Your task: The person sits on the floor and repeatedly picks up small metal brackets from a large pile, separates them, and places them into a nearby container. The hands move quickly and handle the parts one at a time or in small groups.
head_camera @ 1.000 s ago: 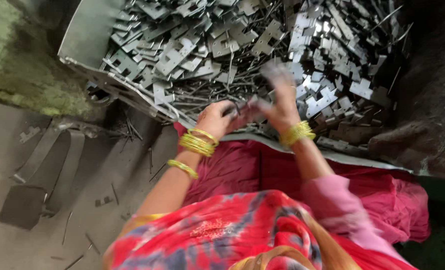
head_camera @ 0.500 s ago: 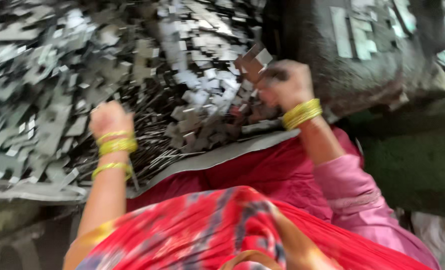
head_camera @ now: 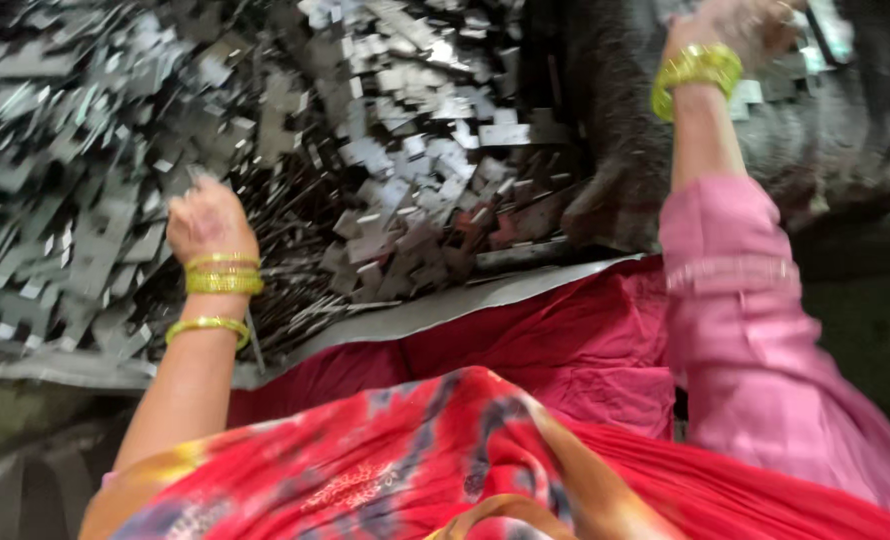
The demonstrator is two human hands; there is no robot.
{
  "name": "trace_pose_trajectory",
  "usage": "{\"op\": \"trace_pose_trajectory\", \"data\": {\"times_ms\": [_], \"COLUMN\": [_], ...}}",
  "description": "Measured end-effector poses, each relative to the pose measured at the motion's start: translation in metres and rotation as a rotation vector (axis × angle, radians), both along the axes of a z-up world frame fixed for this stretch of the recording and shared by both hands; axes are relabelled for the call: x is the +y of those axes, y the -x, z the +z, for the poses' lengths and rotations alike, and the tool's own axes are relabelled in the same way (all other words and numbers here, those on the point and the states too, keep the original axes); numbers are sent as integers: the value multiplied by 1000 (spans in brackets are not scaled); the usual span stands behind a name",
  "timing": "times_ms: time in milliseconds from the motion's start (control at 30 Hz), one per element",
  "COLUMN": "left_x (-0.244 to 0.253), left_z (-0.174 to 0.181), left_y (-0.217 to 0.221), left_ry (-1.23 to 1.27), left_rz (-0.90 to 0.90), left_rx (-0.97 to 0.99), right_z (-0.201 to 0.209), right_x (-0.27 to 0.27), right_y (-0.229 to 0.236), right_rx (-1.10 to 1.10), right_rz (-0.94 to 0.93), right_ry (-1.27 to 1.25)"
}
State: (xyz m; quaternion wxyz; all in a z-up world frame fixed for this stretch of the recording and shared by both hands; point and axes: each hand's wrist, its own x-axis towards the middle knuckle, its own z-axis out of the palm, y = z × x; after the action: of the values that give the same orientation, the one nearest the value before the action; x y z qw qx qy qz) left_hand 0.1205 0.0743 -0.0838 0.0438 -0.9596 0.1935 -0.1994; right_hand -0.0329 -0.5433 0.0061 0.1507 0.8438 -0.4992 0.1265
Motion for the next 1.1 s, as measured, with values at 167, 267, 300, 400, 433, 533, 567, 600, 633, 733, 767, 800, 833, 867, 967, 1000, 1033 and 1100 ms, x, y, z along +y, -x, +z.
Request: {"op": "trace_pose_trajectory", "data": {"times_ms": [167,267,300,400,433,533,567,600,633,733,767,800,833,867,967,1000,1033,1100], "left_x": [6,-15,-16,-7,0,9,6,0,-11,-44,-55,-68,-78,-88,-123,-133,-140,-150], "left_z": [116,133,129,97,87,74,75,77,79,81,79,75,70,66,48,42,37,33], "left_y": [46,89,103,133,138,146,149,153,157,173,173,170,165,151,102,91,82,65], "left_ry": [543,1223,1468,1740,1830,1881,1856,1819,1774,870,870,873,874,831,595,456,456,452], "left_rz": [-134,-189,-171,-29,26,119,137,35,-63,-500,-503,-507,-510,-378,-44,23,35,53], "left_rx": [221,800,987,1276,1323,1208,1130,989,848,183,270,355,439,434,369,311,311,309], "right_z": [24,18,12,-17,-29,-67,-77,-85,-92,-101,-101,-99,-97,-94,-96,-99,-104,-116], "right_x": [203,357,393,434,436,429,425,419,413,396,389,379,368,359,336,330,324,314], "right_y": [38,55,58,54,51,30,23,17,13,11,13,15,18,19,21,21,20,17], "right_rx": [-632,-324,-343,-206,-185,-534,-723,-803,-870,-1230,-1385,-1372,-1360,-1349,-1360,-1298,-1235,-1199], "right_rz": [914,1328,1333,1304,1302,1209,1145,885,610,115,-11,15,42,71,-22,-4,13,76], "right_ry": [-225,-283,-469,-491,-643,-1112,-1265,-1441,-1599,-2149,-2343,-2345,-2347,-2349,-1999,-1949,-1898,-1868]}}
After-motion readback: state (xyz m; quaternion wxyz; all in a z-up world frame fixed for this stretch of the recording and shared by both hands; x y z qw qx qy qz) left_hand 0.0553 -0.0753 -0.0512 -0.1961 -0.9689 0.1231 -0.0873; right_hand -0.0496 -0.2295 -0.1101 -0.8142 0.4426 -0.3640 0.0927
